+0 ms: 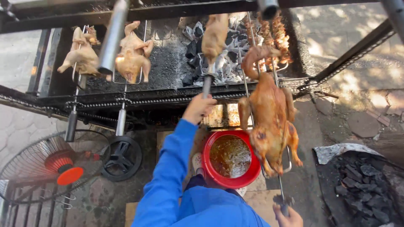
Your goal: Managing a charcoal-powered rotisserie to roast whole chickens and ducks, including checking for doneness and basting.
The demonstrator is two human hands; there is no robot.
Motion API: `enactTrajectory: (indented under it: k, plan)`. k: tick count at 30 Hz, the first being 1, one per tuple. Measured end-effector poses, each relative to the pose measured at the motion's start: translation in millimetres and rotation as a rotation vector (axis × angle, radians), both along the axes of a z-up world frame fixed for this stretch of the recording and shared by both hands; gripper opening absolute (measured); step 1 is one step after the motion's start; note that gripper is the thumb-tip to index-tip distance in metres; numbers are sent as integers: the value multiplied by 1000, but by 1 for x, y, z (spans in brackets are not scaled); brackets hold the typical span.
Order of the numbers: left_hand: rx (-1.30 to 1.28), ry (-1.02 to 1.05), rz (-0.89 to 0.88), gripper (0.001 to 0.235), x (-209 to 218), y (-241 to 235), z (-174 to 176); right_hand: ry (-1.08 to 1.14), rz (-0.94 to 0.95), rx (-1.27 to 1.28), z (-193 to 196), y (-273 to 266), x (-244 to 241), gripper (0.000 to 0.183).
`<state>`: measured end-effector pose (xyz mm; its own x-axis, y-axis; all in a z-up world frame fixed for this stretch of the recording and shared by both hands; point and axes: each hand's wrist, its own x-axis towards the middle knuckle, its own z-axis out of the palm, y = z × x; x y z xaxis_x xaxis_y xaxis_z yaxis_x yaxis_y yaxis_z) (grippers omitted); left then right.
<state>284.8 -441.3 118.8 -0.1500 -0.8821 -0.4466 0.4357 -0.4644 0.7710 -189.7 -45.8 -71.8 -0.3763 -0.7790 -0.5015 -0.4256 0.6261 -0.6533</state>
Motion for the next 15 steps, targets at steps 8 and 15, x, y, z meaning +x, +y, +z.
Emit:
enactTrajectory:
  k: [8, 15]
  plan:
    - [-25, 324, 1, 20, 119, 108, 119, -410, 172, -80, 149, -259, 186, 25]
    - [-12, 283, 82, 17, 166, 103, 122, -513, 235, -21, 125, -428, 238, 25]
